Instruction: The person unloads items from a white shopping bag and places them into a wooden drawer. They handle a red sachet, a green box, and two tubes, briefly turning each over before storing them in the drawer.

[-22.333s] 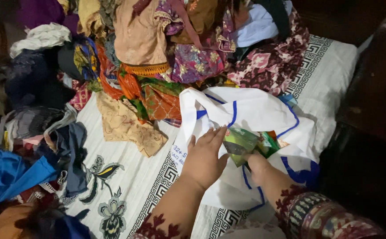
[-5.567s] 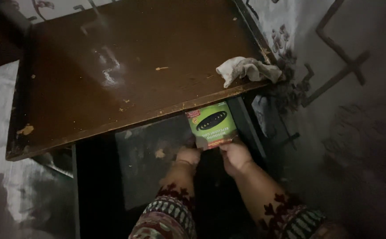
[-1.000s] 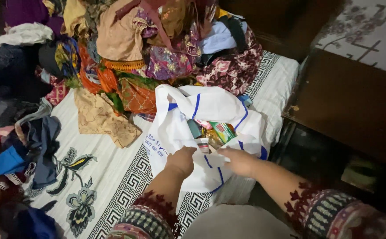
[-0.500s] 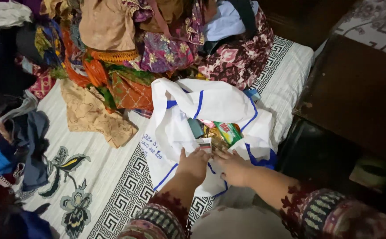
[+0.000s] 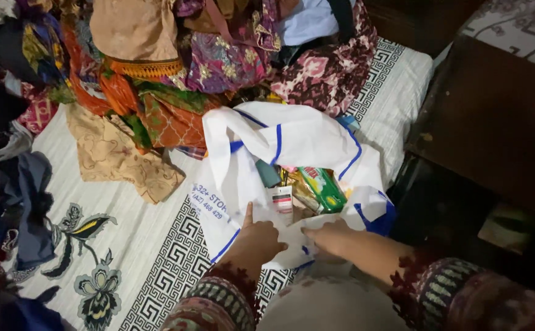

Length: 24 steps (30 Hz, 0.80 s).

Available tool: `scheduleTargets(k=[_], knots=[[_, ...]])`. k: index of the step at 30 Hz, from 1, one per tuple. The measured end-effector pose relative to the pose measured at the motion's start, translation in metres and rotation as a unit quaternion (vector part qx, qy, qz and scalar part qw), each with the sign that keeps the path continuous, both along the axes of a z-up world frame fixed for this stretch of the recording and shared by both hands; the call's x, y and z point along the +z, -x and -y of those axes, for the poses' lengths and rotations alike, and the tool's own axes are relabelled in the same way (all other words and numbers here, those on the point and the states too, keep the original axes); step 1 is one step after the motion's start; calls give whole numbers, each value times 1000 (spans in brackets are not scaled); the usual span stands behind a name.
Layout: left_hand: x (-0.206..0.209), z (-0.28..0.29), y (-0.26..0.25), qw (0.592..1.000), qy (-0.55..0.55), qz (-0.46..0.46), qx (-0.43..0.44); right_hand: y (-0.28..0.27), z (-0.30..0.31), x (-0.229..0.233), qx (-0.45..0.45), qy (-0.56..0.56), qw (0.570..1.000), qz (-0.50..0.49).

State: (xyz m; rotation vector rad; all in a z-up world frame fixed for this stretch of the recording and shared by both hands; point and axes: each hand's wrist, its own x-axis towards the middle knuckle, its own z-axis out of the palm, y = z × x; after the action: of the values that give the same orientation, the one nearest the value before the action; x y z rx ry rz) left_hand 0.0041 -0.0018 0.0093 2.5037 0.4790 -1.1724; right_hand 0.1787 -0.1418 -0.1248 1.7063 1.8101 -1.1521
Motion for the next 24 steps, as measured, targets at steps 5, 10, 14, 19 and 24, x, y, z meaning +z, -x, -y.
scheduleTargets(k=[5, 10, 14, 19, 24], knots=[[-24, -2, 24, 991, 31, 49, 117, 17, -24, 114, -2, 40, 999, -5], [-48, 0, 49, 982, 43, 81, 167, 25, -23, 107, -35, 1, 999, -22], [-75, 1, 63, 950, 37, 74, 300, 33, -24, 88, -141, -88, 978, -125], [20, 3, 35, 957, 46, -18, 286, 50, -41, 137, -106, 44, 990, -80], [-9, -2, 55, 988, -89, -14, 123, 49, -11, 54, -38, 47, 996, -69]])
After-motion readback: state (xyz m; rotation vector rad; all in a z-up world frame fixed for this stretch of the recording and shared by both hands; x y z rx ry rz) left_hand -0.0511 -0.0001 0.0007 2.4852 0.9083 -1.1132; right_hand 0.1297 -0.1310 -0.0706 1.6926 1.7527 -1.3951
